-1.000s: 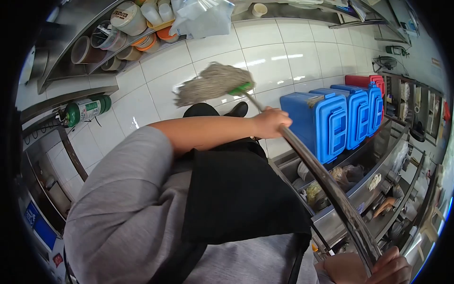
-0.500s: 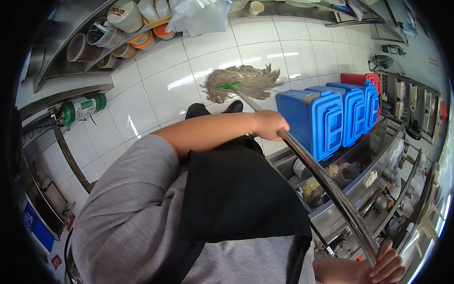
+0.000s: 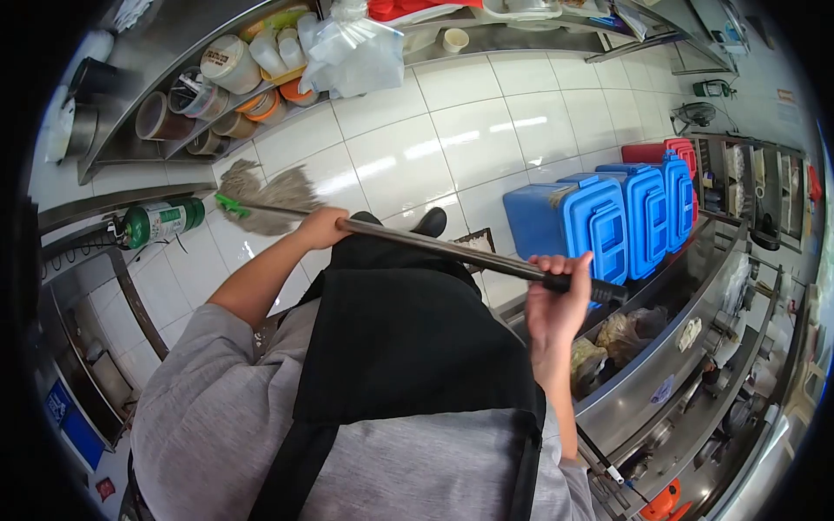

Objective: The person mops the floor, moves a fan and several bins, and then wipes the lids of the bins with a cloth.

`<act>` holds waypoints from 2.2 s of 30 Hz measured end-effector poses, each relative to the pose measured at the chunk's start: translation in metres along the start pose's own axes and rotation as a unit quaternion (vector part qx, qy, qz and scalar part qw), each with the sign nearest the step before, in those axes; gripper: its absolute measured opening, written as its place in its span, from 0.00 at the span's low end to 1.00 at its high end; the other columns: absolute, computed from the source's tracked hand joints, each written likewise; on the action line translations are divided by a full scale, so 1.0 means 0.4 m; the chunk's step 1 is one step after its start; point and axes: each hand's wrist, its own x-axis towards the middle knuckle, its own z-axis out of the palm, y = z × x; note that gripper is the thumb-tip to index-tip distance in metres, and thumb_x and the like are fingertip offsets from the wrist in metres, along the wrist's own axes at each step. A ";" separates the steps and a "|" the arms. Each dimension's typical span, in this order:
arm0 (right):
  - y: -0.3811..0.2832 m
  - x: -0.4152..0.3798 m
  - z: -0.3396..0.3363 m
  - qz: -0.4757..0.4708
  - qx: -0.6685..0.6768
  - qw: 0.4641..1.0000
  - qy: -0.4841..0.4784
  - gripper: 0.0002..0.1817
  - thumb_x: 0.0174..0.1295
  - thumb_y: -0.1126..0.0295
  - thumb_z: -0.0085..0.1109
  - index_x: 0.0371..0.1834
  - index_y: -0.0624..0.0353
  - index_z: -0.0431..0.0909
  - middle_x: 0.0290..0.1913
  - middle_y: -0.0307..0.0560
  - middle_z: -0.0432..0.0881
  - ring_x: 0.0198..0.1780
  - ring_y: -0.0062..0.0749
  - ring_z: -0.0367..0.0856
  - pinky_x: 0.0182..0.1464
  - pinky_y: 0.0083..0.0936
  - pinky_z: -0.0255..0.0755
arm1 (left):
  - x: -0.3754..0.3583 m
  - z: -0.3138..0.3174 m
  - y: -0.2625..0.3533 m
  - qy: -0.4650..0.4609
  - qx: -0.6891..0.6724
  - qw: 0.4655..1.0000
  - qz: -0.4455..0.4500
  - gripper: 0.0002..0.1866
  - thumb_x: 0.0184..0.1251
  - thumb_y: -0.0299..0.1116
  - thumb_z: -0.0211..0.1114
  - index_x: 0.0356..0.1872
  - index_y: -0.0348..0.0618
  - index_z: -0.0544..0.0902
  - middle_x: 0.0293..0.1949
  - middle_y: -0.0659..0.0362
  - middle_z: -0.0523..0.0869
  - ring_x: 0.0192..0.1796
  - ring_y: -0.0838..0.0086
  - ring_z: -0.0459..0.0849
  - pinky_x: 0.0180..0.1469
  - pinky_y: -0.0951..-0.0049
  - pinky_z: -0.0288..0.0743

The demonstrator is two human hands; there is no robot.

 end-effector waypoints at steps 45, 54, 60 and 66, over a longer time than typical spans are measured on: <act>-0.804 0.747 -0.124 -0.545 -0.250 0.770 -0.219 0.11 0.57 0.82 0.60 0.27 0.60 0.65 0.20 0.46 0.75 0.17 0.35 0.72 0.19 0.31 0.69 | 1.724 0.292 1.152 -0.164 0.264 0.876 0.370 0.13 0.51 0.34 0.69 0.39 0.57 0.78 0.45 0.58 0.82 0.55 0.58 0.78 0.54 0.52 0.69; -0.611 1.452 -0.268 -0.504 -0.485 0.715 0.005 0.12 0.46 0.85 0.66 0.26 0.59 0.72 0.29 0.47 0.78 0.35 0.46 0.80 0.43 0.33 0.76 | 2.103 0.197 1.301 -0.188 0.257 0.875 0.366 0.38 0.60 0.27 0.61 0.73 0.68 0.62 0.71 0.52 0.63 0.72 0.51 0.61 0.70 0.43 0.54; -0.879 1.451 -0.290 -0.400 -0.451 0.780 0.168 0.10 0.49 0.84 0.67 0.27 0.60 0.74 0.34 0.48 0.82 0.44 0.43 0.84 0.52 0.32 0.75 | 2.056 -0.030 1.718 -0.234 -0.091 0.821 0.512 0.15 0.67 0.28 0.59 0.54 0.46 0.80 0.57 0.50 0.78 0.57 0.56 0.79 0.58 0.62 0.74; -1.223 1.295 -0.130 -0.363 -0.478 0.783 0.162 0.08 0.47 0.72 0.67 0.21 0.56 0.74 0.27 0.44 0.82 0.36 0.38 0.85 0.49 0.35 0.73 | 2.001 -0.344 2.078 -0.431 -0.385 0.496 0.648 0.08 0.65 0.33 0.62 0.25 0.50 0.80 0.32 0.65 0.85 0.38 0.67 0.83 0.40 0.68 0.71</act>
